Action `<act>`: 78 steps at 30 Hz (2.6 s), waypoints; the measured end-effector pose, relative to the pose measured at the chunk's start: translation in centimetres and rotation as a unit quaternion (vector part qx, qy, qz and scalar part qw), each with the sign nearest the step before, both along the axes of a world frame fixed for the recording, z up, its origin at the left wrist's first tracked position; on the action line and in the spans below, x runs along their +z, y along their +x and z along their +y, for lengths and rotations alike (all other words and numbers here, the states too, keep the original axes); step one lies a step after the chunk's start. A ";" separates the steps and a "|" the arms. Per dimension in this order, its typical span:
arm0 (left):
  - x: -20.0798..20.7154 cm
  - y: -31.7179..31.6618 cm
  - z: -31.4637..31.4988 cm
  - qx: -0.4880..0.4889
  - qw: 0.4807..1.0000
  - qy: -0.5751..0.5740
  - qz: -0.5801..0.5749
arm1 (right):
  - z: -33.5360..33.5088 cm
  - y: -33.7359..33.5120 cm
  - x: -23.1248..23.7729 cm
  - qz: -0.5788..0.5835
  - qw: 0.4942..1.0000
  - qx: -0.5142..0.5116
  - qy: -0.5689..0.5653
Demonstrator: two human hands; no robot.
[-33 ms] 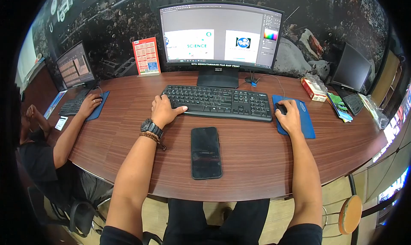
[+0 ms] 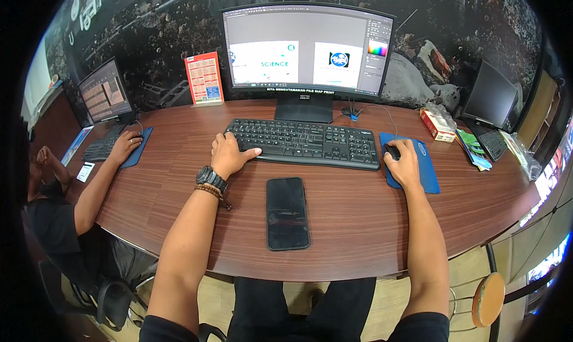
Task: The user is using a computer to design a science-themed poster or digital asset in a graphic design software.
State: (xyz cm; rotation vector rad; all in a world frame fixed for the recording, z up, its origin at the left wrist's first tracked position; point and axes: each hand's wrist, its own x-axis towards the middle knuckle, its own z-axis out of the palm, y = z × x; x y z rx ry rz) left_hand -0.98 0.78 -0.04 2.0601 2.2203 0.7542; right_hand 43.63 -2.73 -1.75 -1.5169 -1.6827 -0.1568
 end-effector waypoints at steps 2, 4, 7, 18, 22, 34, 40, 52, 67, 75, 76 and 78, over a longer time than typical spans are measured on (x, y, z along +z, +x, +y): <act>0.1 0.1 -0.2 0.001 1.000 -0.001 -0.002 | 0.0 0.1 0.0 0.001 1.000 0.002 0.000; 0.2 0.2 -0.2 0.001 1.000 -0.001 -0.003 | 0.0 0.1 0.0 0.001 1.000 0.003 0.000; 0.2 0.1 -0.3 0.003 1.000 -0.004 -0.004 | 0.0 -0.2 0.0 0.011 1.000 0.001 -0.002; 0.0 0.0 -0.1 0.000 1.000 -0.003 0.001 | 0.0 0.0 0.0 -0.002 1.000 -0.016 -0.012; -0.2 0.1 0.1 -0.001 1.000 0.002 0.002 | 0.1 0.3 -0.1 0.004 1.000 -0.010 -0.011; -0.1 0.0 0.0 -0.002 1.000 -0.004 0.000 | -0.1 -0.1 0.0 0.006 1.000 -0.011 -0.011; 0.1 0.1 -0.1 -0.007 1.000 -0.005 -0.004 | 0.0 0.2 -0.1 0.001 1.000 0.004 -0.001; 0.1 0.1 -0.1 -0.004 1.000 -0.009 -0.006 | 0.0 0.0 0.1 0.008 1.000 0.001 -0.012; -0.1 0.0 0.0 0.000 1.000 -0.009 0.003 | -0.1 -0.2 0.0 0.011 1.000 -0.013 -0.021; 0.0 0.0 0.0 0.001 1.000 -0.005 0.002 | -0.2 -0.2 0.2 0.011 1.000 -0.013 -0.012; -0.1 0.0 0.0 0.001 1.000 -0.005 0.002 | -0.1 -0.2 0.1 0.011 1.000 -0.013 -0.012; -0.1 0.0 0.1 0.001 1.000 -0.004 -0.001 | 0.0 0.1 -0.1 0.003 1.000 -0.009 -0.006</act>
